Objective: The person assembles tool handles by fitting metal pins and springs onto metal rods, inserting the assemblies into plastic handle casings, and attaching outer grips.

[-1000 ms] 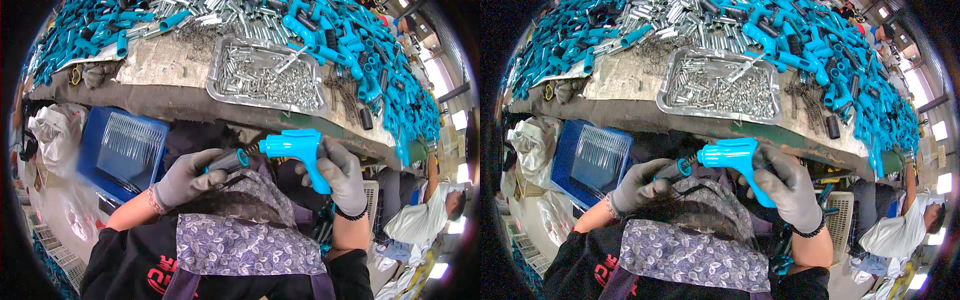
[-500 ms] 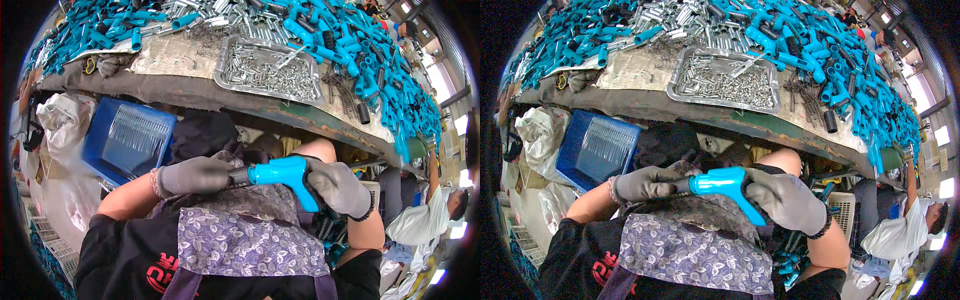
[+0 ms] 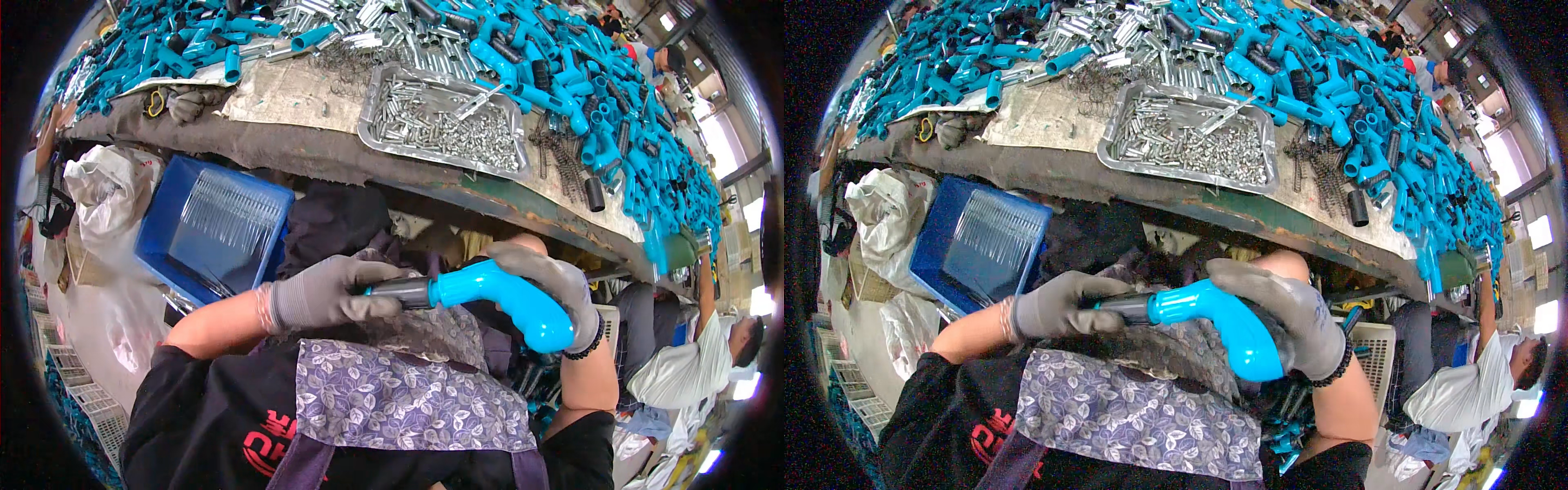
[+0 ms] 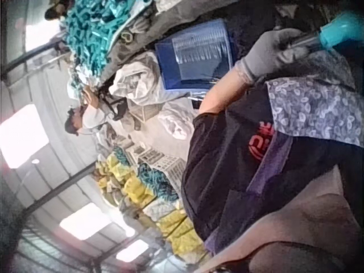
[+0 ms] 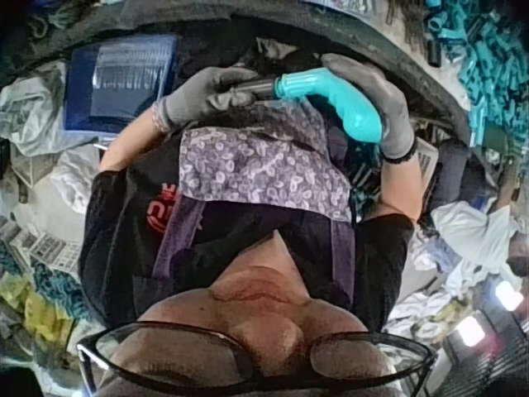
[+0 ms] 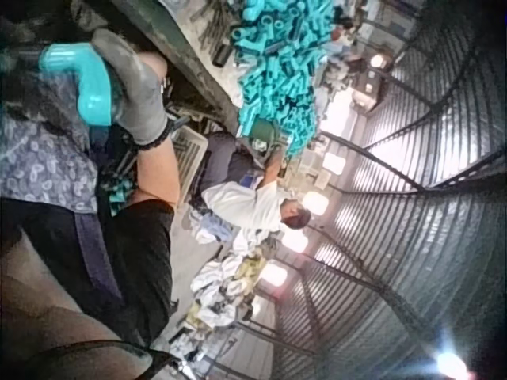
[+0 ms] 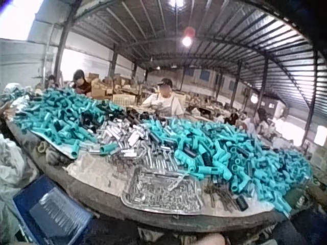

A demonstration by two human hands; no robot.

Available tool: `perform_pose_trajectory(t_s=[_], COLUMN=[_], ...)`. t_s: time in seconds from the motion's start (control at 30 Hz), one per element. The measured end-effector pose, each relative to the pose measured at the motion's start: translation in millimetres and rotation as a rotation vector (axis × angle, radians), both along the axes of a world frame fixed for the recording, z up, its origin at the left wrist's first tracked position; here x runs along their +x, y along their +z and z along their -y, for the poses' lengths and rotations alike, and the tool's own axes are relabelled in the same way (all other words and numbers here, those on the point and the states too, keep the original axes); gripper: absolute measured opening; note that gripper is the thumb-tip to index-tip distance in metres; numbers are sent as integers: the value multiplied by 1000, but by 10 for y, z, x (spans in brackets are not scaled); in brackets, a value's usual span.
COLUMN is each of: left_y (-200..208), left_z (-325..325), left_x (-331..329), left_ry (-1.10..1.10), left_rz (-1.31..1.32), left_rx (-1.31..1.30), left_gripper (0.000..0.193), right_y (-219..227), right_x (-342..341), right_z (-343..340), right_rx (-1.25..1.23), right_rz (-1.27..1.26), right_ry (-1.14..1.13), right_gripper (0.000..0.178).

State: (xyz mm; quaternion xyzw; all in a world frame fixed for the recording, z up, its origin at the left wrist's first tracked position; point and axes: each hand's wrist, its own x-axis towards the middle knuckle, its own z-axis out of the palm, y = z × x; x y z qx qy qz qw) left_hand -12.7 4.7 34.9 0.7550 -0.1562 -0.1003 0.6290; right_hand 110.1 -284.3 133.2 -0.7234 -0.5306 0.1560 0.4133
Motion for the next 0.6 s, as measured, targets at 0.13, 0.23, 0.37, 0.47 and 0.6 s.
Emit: perform_pose_trajectory(t_s=[0.13, 0.23, 0.37, 0.47, 0.6], left_y=[185, 138, 139, 313, 43], left_z=[114, 89, -43, -3, 49], left_x=[-11, -8, 2, -8, 64], left_ry=[246, 242, 153, 98, 93], left_rz=[311, 340, 276, 337, 218], left_rx=[535, 650, 564, 728, 196], left_gripper=[50, 51, 51, 53, 54], right_y=[-444, -406, -171, -103, 80], right_x=[-37, -247, -240, -140, -63], right_z=[113, -121, -13, 92, -58], right_rx=[-75, -105, -309, -373, 4], right_rz=[212, 375, 422, 382, -3], right_ry=[-352, -611, -305, -229, -303], right_gripper=[74, 89, 69, 48, 45])
